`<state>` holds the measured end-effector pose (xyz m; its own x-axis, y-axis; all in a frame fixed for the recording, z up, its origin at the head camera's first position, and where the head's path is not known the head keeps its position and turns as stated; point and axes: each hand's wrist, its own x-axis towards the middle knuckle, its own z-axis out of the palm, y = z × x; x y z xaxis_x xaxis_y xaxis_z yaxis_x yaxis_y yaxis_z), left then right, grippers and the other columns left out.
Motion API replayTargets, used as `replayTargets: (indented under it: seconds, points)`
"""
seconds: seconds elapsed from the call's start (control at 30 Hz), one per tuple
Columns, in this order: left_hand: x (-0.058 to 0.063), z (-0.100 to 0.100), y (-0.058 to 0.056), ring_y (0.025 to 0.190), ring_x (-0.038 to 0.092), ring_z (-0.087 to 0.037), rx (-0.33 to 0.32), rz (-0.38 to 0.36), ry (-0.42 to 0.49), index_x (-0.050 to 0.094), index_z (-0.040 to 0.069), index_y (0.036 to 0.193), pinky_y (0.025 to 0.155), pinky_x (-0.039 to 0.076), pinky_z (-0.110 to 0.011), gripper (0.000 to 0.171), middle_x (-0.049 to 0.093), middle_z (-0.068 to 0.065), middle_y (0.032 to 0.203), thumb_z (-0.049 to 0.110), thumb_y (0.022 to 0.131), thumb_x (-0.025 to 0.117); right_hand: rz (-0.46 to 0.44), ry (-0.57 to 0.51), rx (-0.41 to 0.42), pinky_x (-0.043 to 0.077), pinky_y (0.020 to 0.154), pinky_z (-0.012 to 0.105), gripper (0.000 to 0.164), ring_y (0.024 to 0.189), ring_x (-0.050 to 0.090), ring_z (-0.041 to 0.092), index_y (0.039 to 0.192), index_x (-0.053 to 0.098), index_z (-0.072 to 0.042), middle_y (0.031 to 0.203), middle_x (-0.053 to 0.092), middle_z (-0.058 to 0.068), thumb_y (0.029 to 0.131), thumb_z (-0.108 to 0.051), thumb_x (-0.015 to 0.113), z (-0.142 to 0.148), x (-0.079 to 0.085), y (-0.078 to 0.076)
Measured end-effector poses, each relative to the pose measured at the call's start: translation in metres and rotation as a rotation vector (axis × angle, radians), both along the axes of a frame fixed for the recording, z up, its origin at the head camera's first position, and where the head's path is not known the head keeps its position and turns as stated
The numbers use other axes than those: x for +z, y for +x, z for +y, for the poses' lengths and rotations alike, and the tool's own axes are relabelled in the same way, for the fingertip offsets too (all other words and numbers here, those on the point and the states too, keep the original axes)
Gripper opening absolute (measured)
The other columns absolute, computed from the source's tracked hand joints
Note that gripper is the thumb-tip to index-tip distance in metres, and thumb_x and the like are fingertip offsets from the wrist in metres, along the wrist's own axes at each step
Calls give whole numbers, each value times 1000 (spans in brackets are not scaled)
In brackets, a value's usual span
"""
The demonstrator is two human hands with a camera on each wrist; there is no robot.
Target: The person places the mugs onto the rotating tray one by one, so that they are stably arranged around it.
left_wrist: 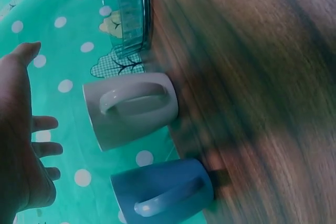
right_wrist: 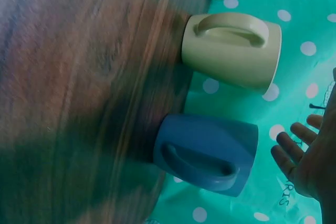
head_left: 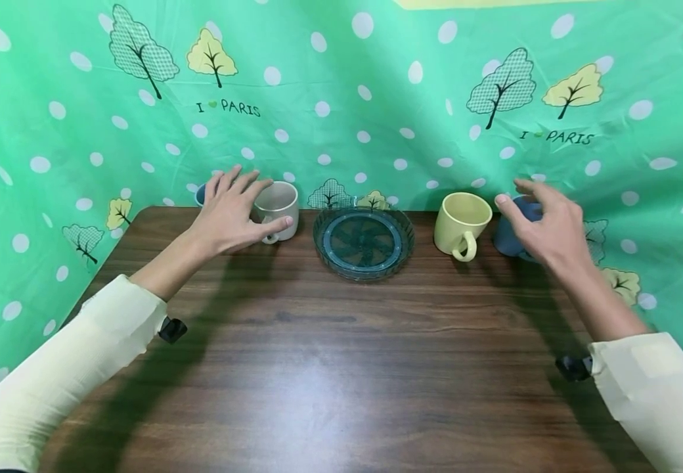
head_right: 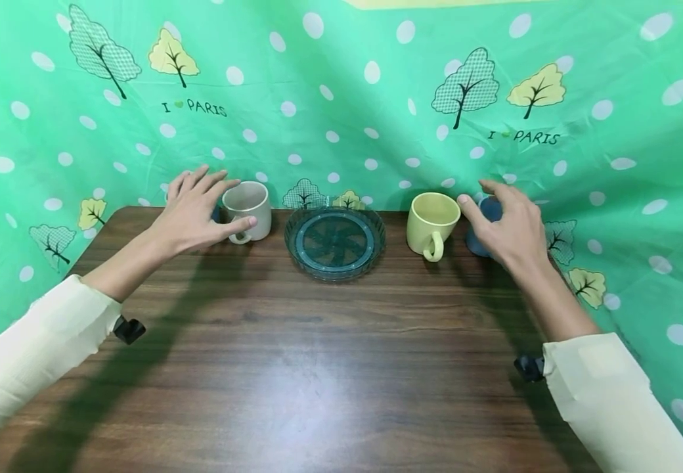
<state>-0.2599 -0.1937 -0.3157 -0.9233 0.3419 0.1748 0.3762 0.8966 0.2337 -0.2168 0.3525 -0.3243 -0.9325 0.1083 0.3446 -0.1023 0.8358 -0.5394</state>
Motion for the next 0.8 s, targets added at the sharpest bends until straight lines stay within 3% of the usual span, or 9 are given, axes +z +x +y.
replayTargets:
  seconds: [0.1,0.23,0.37,0.43,0.5,0.7,0.8]
  points:
    - [-3,2,1,175,16,-48,-23,3,-1,50,17,170,140,9,-72,93,37,-22,182,76,99,65,27,-9,3,54,105,65,68,132,67,55,166,58,-19,157,66,26,112,-59,61,-3,-4,5]
    - [-6,6,2,175,17,-48,-54,7,18,54,17,167,141,10,-71,87,40,-21,180,71,100,67,73,-14,0,51,93,28,62,124,72,45,162,63,-18,148,73,24,112,-55,64,-6,-8,12]
    - [-9,11,3,175,19,-45,-71,9,19,57,17,166,142,10,-69,85,42,-20,180,72,101,66,120,-34,-4,41,85,5,57,109,71,2,155,70,-17,138,79,20,111,-53,67,-10,-12,17]
    - [-10,13,5,176,19,-44,-81,7,19,57,17,165,142,11,-68,85,42,-18,180,72,101,65,138,-39,-3,40,85,1,54,102,59,-17,152,72,-17,136,80,19,111,-52,68,-12,-14,18]
    - [-11,16,7,176,20,-43,-94,8,20,58,16,165,143,11,-68,83,43,-17,180,71,102,64,148,-47,2,40,85,-1,51,99,51,-28,150,74,-16,134,80,19,112,-50,68,-13,-15,19]
    - [-14,24,11,173,27,-43,-156,43,7,62,9,160,143,15,-68,79,47,-17,177,65,105,65,115,-57,5,40,83,0,51,95,50,-32,148,75,-14,134,80,18,113,-50,66,-16,-19,24]
    - [-17,28,13,170,34,-42,-202,93,16,66,6,156,142,23,-67,74,52,-19,174,60,105,68,81,-58,-6,41,83,4,53,93,49,-33,148,75,-13,137,80,18,113,-53,65,-16,-20,27]
